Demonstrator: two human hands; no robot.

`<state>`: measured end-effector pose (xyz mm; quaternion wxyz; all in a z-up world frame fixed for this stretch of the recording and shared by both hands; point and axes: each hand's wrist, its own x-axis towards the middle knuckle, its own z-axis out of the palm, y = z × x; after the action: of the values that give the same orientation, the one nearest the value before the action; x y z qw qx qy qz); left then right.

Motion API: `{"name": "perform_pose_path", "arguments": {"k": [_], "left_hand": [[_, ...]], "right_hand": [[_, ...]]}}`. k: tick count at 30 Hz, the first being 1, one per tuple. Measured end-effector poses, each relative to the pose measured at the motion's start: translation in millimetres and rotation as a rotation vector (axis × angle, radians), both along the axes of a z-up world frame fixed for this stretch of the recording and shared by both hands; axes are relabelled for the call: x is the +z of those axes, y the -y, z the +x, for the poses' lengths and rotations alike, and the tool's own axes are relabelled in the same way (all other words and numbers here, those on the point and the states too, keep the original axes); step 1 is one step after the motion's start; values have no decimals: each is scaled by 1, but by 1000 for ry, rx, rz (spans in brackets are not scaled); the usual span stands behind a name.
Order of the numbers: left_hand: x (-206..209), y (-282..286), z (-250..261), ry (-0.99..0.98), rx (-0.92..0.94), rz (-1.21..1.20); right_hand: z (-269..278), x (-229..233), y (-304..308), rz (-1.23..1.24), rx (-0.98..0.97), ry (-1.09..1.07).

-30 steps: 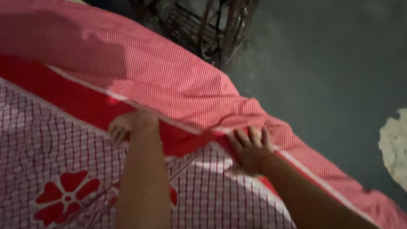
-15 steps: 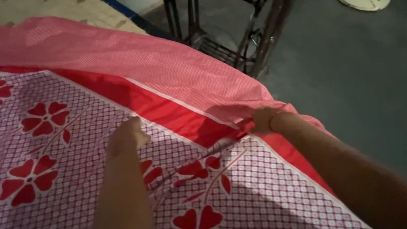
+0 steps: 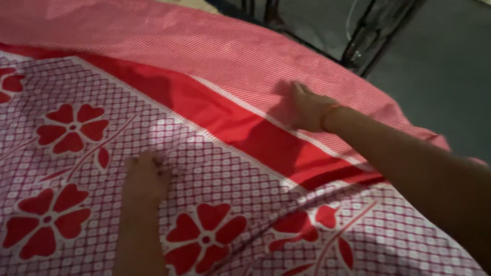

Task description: The person folds a red and white patterned bed sheet on a bed. They repeatedly lift, align, and smooth the sheet, folding it into smaller sections by hand.

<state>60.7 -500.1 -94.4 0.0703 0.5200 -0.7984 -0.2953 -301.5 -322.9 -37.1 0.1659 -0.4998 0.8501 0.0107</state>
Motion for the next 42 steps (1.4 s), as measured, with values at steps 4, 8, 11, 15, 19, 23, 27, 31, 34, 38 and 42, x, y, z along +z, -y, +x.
{"name": "perform_pose_path", "arguments": {"k": [4, 8, 11, 15, 19, 23, 27, 31, 34, 38, 42], "left_hand": [[0, 36, -2, 20, -71, 198], [-2, 60, -13, 130, -152, -31], [-1, 82, -22, 81, -156, -252], [0, 92, -39, -273, -31, -602], [8, 95, -66, -453, 169, -458], [10, 96, -82, -637, 61, -583], [3, 92, -99, -771, -95, -670], [-1, 90, -119, -810, -114, -522], [-5, 92, -127, -819, -160, -541], [-15, 89, -134, -757, -202, -544], [-25, 88, -137, -743, -216, -548]], "right_hand": [[-2, -11, 5, 126, -58, -105], [-7, 2, 11, 184, -111, -97], [-20, 17, 17, -11, -85, -168], [-36, 33, 17, -396, -276, 131], [-35, 44, 8, -586, -228, 156], [-33, 47, 0, -647, -69, 75], [-33, 46, -9, -646, 247, 53], [-21, 47, -13, -274, 161, -305], [-8, 53, -11, -125, 104, -403], [14, 62, -7, -86, -142, -296], [61, 47, -35, -376, 229, -20]]}}
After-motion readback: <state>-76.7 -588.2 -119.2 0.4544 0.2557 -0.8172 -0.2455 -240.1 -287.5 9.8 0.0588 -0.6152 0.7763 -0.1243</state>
